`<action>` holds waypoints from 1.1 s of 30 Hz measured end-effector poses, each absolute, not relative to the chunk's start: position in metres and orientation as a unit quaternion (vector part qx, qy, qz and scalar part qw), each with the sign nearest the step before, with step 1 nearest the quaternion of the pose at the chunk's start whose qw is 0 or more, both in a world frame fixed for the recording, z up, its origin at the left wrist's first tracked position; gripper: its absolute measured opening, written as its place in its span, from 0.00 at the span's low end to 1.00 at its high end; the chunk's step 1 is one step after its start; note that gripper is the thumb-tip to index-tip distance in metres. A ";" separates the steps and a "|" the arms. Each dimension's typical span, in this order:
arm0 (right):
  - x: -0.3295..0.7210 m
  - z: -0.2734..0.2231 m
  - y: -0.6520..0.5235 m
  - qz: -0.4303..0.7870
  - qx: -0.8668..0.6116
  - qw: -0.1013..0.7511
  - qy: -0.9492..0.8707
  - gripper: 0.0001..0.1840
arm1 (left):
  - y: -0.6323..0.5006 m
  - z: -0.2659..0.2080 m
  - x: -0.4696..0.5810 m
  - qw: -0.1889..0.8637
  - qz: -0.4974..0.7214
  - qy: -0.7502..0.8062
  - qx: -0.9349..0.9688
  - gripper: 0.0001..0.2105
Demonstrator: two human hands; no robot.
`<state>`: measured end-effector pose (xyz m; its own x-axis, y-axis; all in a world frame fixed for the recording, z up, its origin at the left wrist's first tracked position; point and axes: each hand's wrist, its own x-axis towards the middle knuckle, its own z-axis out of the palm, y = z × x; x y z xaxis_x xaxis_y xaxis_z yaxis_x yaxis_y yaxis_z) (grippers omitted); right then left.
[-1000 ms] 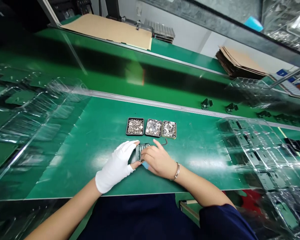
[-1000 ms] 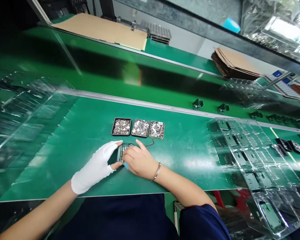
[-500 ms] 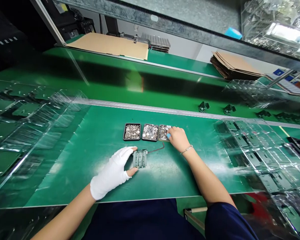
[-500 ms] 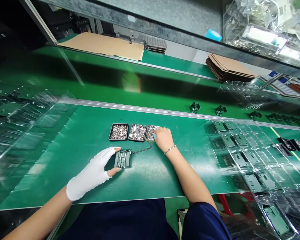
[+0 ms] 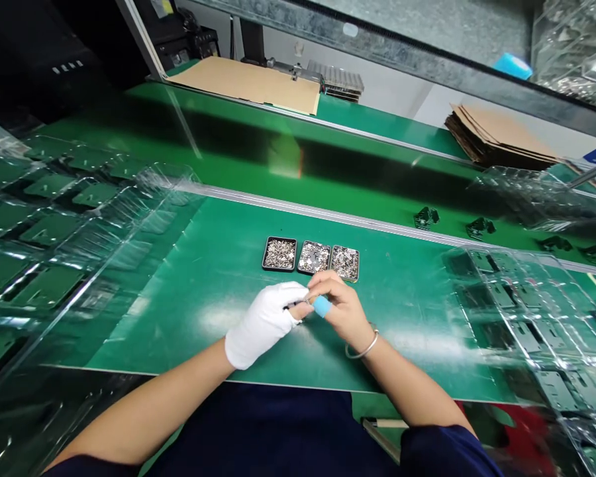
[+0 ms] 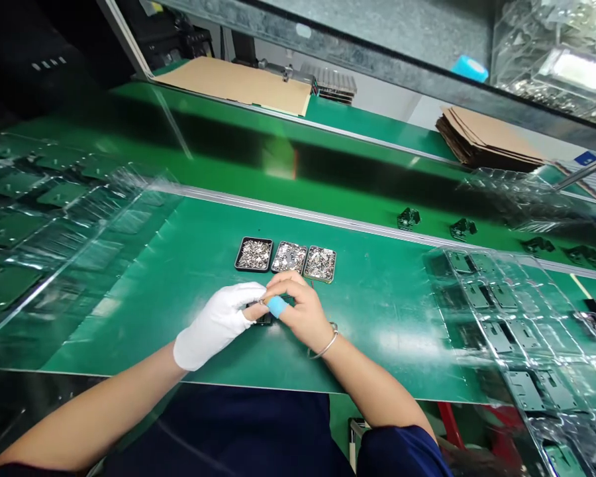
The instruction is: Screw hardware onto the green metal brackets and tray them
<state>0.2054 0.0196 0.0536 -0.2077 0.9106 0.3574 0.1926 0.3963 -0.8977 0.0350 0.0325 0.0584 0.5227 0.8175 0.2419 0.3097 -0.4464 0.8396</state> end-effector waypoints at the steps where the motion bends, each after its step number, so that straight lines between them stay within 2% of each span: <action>1: 0.201 0.053 0.017 0.366 -0.403 0.489 -0.682 0.05 | 0.031 0.058 0.036 0.411 0.333 0.358 0.770 0.16; 3: 0.197 0.052 0.014 0.332 -0.392 0.489 -0.705 0.06 | 0.030 0.055 0.034 0.446 0.347 0.358 0.744 0.17; 5: 0.197 0.053 0.012 0.297 -0.369 0.474 -0.742 0.06 | 0.028 0.051 0.027 0.438 0.349 0.363 0.745 0.17; 7: 0.197 0.054 0.012 0.291 -0.360 0.451 -0.764 0.07 | 0.026 0.048 0.019 0.366 0.330 0.374 0.786 0.17; 11: 0.194 0.051 0.011 0.310 -0.366 0.385 -0.788 0.03 | 0.020 0.044 0.007 0.136 0.288 0.366 0.874 0.16; 13: 0.194 0.049 0.012 0.310 -0.368 0.362 -0.798 0.03 | 0.018 0.042 0.003 0.089 0.294 0.365 0.879 0.16; 15: 0.194 0.045 0.014 0.302 -0.393 0.359 -0.791 0.03 | 0.020 0.038 0.000 0.115 0.322 0.381 0.859 0.14; 18: 0.194 0.038 0.021 0.266 -0.452 0.375 -0.765 0.04 | 0.030 0.030 0.000 0.228 0.350 0.433 0.799 0.12; 23: 0.189 0.022 0.032 0.202 -0.464 0.353 -0.787 0.04 | 0.048 0.010 0.005 0.402 0.273 0.445 0.753 0.15; 33: 0.184 0.014 0.030 0.174 -0.463 0.348 -0.796 0.05 | 0.050 0.006 0.008 0.455 0.291 0.429 0.724 0.13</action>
<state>0.1845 0.0295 0.0136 -0.3290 0.8588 0.3926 0.6162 0.5103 -0.5999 0.0083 0.0497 0.0064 0.4620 0.8864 0.0309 0.3572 -0.2179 0.9083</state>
